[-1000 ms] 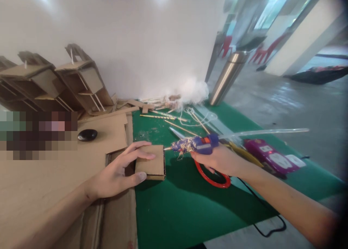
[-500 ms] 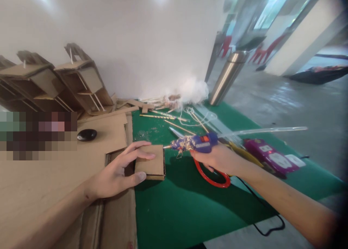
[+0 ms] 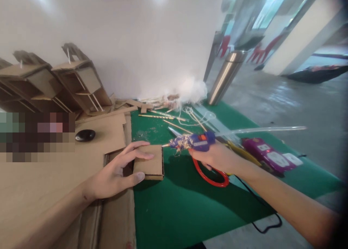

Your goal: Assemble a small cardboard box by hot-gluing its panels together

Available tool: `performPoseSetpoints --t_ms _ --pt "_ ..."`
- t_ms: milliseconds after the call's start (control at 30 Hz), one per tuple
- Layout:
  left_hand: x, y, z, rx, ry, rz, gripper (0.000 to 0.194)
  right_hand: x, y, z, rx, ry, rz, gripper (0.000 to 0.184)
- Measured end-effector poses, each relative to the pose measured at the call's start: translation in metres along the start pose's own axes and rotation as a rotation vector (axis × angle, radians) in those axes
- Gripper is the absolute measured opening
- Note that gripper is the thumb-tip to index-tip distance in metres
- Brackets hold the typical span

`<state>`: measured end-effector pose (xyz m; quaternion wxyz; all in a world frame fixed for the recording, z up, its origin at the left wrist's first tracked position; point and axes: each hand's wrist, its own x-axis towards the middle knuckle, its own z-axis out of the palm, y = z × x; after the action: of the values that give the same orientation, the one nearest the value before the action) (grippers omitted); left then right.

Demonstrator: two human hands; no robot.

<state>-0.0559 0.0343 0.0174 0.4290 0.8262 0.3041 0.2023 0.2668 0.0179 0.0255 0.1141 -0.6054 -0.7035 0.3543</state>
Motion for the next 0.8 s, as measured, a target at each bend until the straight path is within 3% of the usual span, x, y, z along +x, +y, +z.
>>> performPoseSetpoints --t_ms 233,333,533,800 --pt "0.001 0.000 0.000 0.032 -0.002 -0.012 0.032 0.005 -0.003 0.004 0.044 0.073 -0.134 0.040" --pt "0.001 0.000 0.000 0.039 0.001 -0.001 0.032 0.007 -0.003 0.007 0.097 0.126 -0.096 0.040" --pt "0.001 -0.001 0.000 0.042 0.001 -0.003 0.034 0.006 -0.001 0.003 0.390 0.232 0.032 0.042" --pt "0.000 0.002 -0.001 0.054 0.014 0.011 0.033 0.003 0.018 -0.013 0.818 0.202 0.010 0.036"
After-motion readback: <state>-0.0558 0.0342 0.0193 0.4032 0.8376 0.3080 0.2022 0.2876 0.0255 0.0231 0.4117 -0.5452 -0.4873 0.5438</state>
